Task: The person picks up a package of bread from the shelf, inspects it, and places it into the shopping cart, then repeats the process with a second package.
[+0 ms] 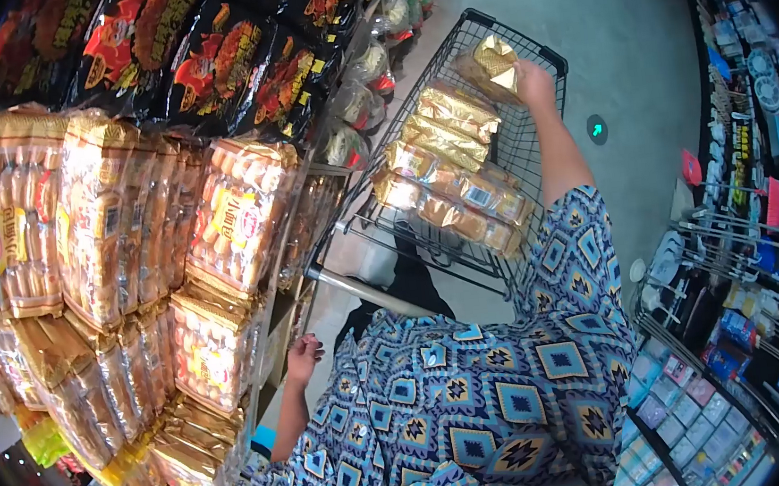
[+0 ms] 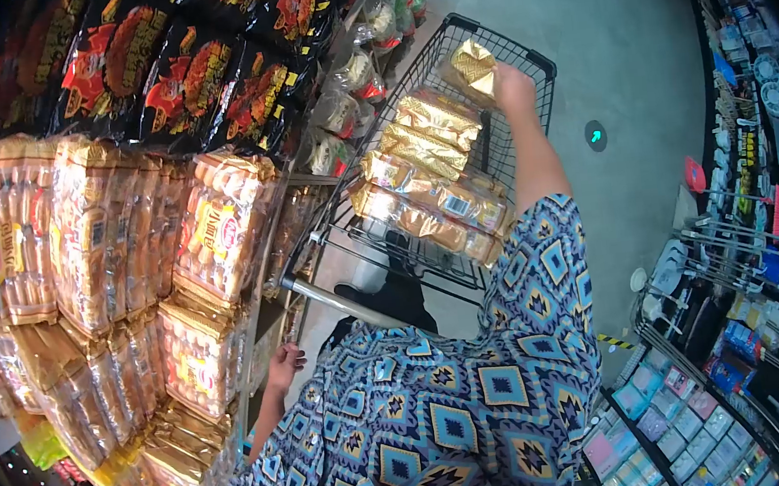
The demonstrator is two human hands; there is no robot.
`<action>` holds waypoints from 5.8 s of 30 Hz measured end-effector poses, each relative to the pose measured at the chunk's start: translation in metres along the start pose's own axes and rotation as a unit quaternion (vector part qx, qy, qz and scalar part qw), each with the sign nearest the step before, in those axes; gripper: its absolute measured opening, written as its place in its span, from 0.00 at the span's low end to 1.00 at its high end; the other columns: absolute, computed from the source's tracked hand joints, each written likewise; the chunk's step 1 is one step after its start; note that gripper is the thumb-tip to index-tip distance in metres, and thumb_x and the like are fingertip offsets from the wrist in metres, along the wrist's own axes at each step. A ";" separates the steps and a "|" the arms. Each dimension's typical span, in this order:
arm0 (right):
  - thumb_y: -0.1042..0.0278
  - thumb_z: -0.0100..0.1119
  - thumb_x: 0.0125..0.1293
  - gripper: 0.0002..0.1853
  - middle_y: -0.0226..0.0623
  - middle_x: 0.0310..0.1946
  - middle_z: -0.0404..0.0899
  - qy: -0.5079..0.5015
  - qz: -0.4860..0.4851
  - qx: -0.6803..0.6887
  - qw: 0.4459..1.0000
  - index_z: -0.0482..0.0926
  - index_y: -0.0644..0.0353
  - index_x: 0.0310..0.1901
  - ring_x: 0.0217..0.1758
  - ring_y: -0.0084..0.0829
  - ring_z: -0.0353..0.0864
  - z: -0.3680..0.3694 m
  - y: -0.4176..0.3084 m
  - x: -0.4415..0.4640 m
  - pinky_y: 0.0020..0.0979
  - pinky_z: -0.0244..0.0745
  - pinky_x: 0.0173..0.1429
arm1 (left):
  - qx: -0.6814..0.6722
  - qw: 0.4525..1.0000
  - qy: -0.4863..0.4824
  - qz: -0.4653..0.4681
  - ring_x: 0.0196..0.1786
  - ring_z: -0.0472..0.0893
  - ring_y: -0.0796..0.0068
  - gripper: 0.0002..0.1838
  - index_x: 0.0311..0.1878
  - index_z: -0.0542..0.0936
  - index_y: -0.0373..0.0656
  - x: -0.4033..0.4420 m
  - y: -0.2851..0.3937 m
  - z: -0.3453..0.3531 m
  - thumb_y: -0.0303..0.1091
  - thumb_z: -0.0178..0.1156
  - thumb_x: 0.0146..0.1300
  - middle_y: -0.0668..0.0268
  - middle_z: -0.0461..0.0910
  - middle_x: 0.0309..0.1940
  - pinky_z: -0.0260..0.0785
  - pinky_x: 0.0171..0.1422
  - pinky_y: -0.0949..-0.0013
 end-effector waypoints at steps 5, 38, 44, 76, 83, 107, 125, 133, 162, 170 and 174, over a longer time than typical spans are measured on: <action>0.52 0.47 0.69 0.17 0.50 0.39 0.80 0.037 -0.029 0.045 0.998 0.79 0.57 0.40 0.45 0.54 0.77 -0.078 -0.015 0.000 0.48 0.72 0.47 | -0.015 1.000 -0.006 -0.023 0.35 0.81 0.76 0.14 0.49 0.75 0.44 0.019 -0.024 -0.015 0.43 0.55 0.69 0.67 0.81 0.38 0.72 0.39 0.73; 0.72 0.45 0.71 0.22 0.51 0.58 0.73 -0.154 -0.250 0.729 0.619 0.64 0.75 0.63 0.59 0.39 0.76 -0.186 -0.316 -0.307 0.37 0.70 0.64 | -0.526 0.606 -0.384 0.456 0.69 0.67 0.61 0.46 0.70 0.61 0.42 -0.094 0.314 0.059 0.64 0.59 0.57 0.60 0.68 0.66 0.56 0.73 0.52; 0.43 0.51 0.67 0.43 0.55 0.67 0.61 -0.400 -0.158 0.666 0.610 0.50 0.69 0.71 0.69 0.44 0.64 -0.122 -0.329 -0.290 0.45 0.60 0.71 | -0.534 0.663 -0.331 0.407 0.59 0.77 0.62 0.39 0.65 0.67 0.40 -0.088 0.316 -0.017 0.58 0.62 0.59 0.56 0.75 0.58 0.71 0.64 0.53; 0.63 0.54 0.63 0.23 0.39 0.57 0.75 -0.480 0.181 0.770 0.380 0.69 0.58 0.60 0.62 0.40 0.72 0.091 -0.441 -0.339 0.47 0.64 0.69 | -0.563 0.745 -0.059 0.352 0.69 0.65 0.61 0.41 0.75 0.45 0.42 -0.073 0.155 -0.048 0.52 0.51 0.70 0.51 0.61 0.69 0.58 0.71 0.60; 0.63 0.54 0.61 0.25 0.40 0.59 0.73 -0.403 0.213 0.816 0.356 0.69 0.58 0.60 0.64 0.42 0.71 0.128 -0.462 -0.299 0.50 0.63 0.70 | -0.315 0.856 0.082 0.402 0.68 0.65 0.60 0.44 0.74 0.44 0.32 -0.051 0.197 -0.047 0.38 0.60 0.65 0.42 0.53 0.71 0.60 0.70 0.62; 0.49 0.58 0.67 0.21 0.35 0.40 0.76 -0.442 0.160 0.578 0.667 0.74 0.60 0.48 0.39 0.31 0.76 0.147 -0.417 -0.286 0.35 0.78 0.46 | -0.072 0.853 0.242 0.456 0.58 0.75 0.51 0.30 0.62 0.65 0.26 -0.032 0.195 -0.055 0.30 0.62 0.60 0.39 0.72 0.56 0.67 0.63 0.59; 0.58 0.55 0.69 0.16 0.34 0.36 0.75 -0.366 0.097 0.560 0.737 0.73 0.65 0.45 0.40 0.30 0.79 0.131 -0.398 -0.193 0.32 0.78 0.43 | 0.369 0.756 0.363 0.402 0.74 0.52 0.43 0.32 0.69 0.60 0.37 -0.014 0.250 -0.050 0.23 0.52 0.59 0.45 0.53 0.71 0.47 0.76 0.50; 0.62 0.54 0.69 0.14 0.33 0.35 0.75 -0.316 0.067 0.557 0.765 0.73 0.66 0.44 0.34 0.24 0.75 0.121 -0.395 -0.200 0.25 0.75 0.36 | 0.376 0.761 0.362 0.386 0.75 0.52 0.46 0.41 0.72 0.56 0.42 -0.021 0.240 -0.055 0.30 0.64 0.57 0.48 0.51 0.72 0.47 0.77 0.50; 0.62 0.56 0.65 0.12 0.43 0.34 0.83 -0.242 -0.230 0.431 0.838 0.79 0.63 0.42 0.39 0.39 0.84 0.000 -0.341 -0.299 0.36 0.77 0.43 | 0.159 0.964 -0.108 0.182 0.39 0.79 0.81 0.17 0.53 0.76 0.34 0.084 0.034 0.040 0.38 0.55 0.69 0.64 0.82 0.33 0.71 0.44 0.76; 0.64 0.58 0.64 0.11 0.43 0.33 0.82 -0.222 -0.110 0.465 0.850 0.80 0.61 0.43 0.34 0.35 0.83 0.014 -0.281 -0.309 0.33 0.76 0.40 | 0.136 0.977 -0.037 0.159 0.42 0.83 0.68 0.19 0.50 0.75 0.35 0.116 -0.083 -0.031 0.42 0.56 0.67 0.60 0.82 0.38 0.75 0.46 0.64; 0.63 0.59 0.64 0.11 0.42 0.31 0.83 -0.241 -0.101 0.479 0.838 0.80 0.62 0.42 0.34 0.34 0.83 0.026 -0.277 -0.317 0.33 0.76 0.39 | 0.021 1.000 -0.002 0.022 0.40 0.83 0.67 0.16 0.48 0.76 0.40 0.096 -0.084 -0.031 0.42 0.56 0.67 0.63 0.82 0.39 0.75 0.43 0.61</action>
Point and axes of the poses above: each hand's wrist, its own x-axis towards the middle knuckle, its own z-axis out of the palm, y = z × x, the point moved 9 cm from there along x, towards the middle knuckle
